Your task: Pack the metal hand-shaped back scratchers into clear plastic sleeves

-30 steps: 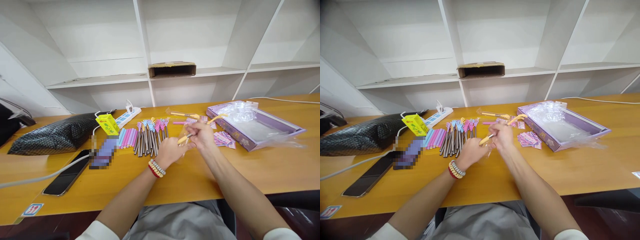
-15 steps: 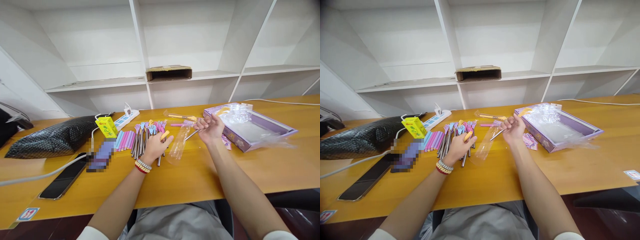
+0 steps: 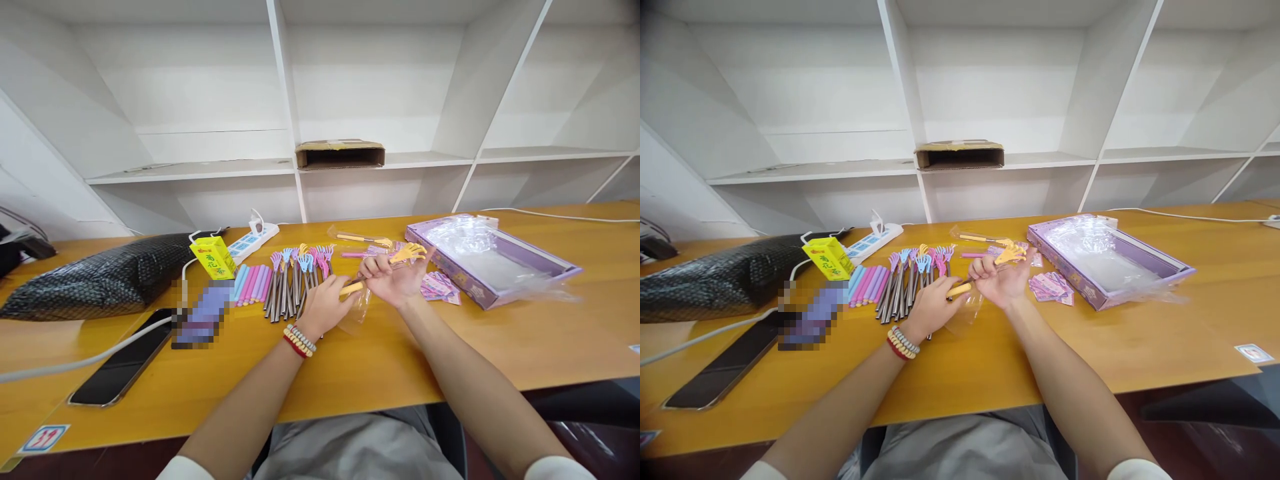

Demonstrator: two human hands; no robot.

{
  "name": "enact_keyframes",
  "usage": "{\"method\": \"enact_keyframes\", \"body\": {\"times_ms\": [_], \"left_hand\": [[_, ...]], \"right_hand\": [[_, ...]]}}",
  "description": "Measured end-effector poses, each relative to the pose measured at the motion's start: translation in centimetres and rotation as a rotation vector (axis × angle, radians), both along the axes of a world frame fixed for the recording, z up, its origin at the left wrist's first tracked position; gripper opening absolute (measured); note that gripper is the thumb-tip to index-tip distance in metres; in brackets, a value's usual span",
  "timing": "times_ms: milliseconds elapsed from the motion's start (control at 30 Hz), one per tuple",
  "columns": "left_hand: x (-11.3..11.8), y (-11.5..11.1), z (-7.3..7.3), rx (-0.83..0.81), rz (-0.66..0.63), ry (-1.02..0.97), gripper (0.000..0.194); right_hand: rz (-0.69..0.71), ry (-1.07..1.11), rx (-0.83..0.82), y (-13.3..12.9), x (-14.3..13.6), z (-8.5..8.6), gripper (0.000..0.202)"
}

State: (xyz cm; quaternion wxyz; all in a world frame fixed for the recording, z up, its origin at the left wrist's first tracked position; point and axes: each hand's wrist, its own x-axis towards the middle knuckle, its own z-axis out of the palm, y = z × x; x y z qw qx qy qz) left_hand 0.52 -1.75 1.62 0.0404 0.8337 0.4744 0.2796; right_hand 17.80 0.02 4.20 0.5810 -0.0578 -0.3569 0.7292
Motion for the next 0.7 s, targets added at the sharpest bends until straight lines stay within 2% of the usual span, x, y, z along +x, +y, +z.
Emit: {"method": "enact_keyframes", "body": {"times_ms": [300,500,700], "left_hand": [[-0.3,0.5,-0.3,0.008,-0.007,0.088,0.024],[-0.2,0.3,0.2,0.014,-0.015,0.077,0.023],[0.4,-0.5,0.5,-0.004,-0.058,0.125,0.022]], "right_hand": [[0.080,-0.015,0.029,-0.1,-1.1,-1.1,0.069],[-0.022,0.032,0.008,-0.6,-1.4,-0.7,0.065],[-0.114,0.027,-0.114,-0.5,-1.4,-0.3,0.056]]}}
